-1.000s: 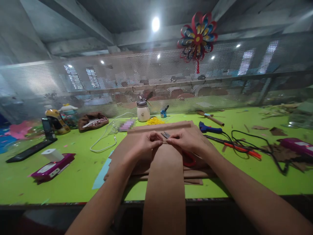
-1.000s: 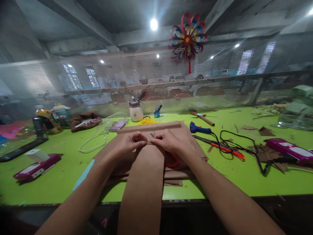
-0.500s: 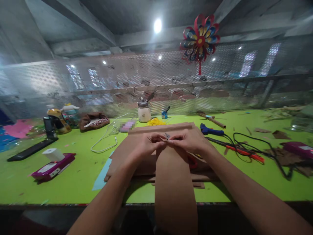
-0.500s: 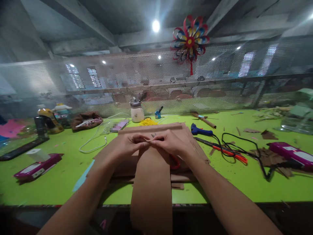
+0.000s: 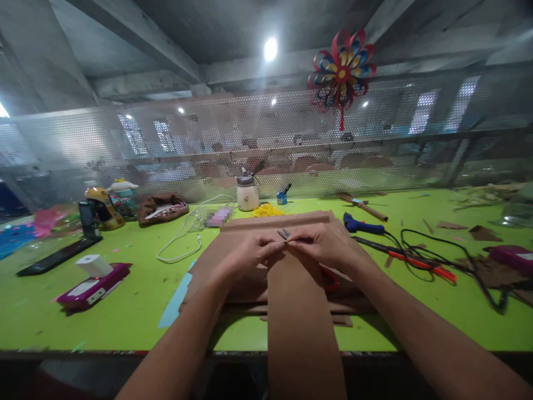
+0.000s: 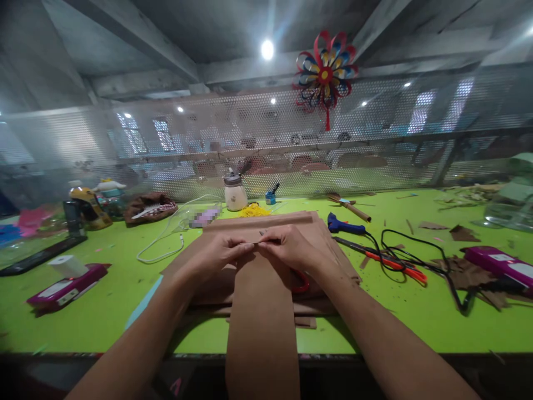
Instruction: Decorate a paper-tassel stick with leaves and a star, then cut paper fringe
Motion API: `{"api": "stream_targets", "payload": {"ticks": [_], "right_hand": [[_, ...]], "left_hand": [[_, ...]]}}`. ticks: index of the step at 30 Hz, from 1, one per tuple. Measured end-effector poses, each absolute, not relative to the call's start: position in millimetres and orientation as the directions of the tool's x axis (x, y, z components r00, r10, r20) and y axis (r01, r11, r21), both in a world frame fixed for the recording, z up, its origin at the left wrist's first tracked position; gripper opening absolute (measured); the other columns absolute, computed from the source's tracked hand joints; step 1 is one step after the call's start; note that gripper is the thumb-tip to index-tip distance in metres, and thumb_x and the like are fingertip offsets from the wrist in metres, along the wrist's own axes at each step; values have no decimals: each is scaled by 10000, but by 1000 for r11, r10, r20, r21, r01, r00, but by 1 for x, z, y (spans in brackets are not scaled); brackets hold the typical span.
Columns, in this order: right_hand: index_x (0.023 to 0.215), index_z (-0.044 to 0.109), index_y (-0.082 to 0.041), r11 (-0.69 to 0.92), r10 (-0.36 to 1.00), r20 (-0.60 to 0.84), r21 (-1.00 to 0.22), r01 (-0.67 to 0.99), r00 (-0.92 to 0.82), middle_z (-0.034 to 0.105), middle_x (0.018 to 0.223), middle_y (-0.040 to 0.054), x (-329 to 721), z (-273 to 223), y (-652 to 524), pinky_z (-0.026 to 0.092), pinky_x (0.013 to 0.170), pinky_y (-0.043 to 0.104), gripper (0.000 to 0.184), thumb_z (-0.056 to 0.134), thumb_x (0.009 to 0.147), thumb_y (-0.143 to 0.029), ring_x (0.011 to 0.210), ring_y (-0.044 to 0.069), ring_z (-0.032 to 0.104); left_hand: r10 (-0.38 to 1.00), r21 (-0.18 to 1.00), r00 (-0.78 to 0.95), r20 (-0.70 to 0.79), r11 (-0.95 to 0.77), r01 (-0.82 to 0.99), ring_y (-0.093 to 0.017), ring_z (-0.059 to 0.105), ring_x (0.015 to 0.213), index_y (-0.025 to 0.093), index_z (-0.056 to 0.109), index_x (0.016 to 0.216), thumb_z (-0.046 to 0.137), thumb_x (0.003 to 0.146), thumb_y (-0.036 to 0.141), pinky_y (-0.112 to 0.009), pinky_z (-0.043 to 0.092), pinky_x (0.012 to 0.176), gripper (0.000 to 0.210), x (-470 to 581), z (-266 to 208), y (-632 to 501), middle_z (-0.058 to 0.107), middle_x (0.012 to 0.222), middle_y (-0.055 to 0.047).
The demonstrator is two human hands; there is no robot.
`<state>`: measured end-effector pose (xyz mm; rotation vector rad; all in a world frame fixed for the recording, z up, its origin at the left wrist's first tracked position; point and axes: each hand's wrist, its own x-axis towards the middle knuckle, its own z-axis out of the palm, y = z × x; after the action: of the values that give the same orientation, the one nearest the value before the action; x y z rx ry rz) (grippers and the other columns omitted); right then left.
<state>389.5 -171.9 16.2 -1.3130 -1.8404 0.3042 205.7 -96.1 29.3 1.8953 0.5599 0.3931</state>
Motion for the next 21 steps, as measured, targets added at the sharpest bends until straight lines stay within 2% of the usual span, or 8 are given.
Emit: {"api": "stream_targets", "payload": {"ticks": [11,16,21], "right_hand": [[820,711,-191,468,838,534,-605,644,-107,719,816,21,392,15,-170,470,644,242,132,590,778,-226,735,149,632],[818,716,-179,438,851,519,-624,648,-75,713,801,30,392,18,-170,464,628,235,149,583,771,-229,724,147,626],[784,716,-174,395,871,489,-642,657,-46,708,758,21,388,24,-174,447,603,219,144,582,752,-219,704,138,614]], "left_hand": [[542,912,833,109,-389,133,-91,417,541,117,603,705,523,810,409,-225,328,546,321,208,22,-91,503,601,13],[522,881,835,172,-461,107,-100,449,560,116,598,648,501,824,409,-220,347,556,355,211,24,-94,523,583,4],[595,855,767,240,-504,124,-97,442,553,121,620,626,575,769,402,-199,327,519,318,215,21,-93,540,576,7]]}}
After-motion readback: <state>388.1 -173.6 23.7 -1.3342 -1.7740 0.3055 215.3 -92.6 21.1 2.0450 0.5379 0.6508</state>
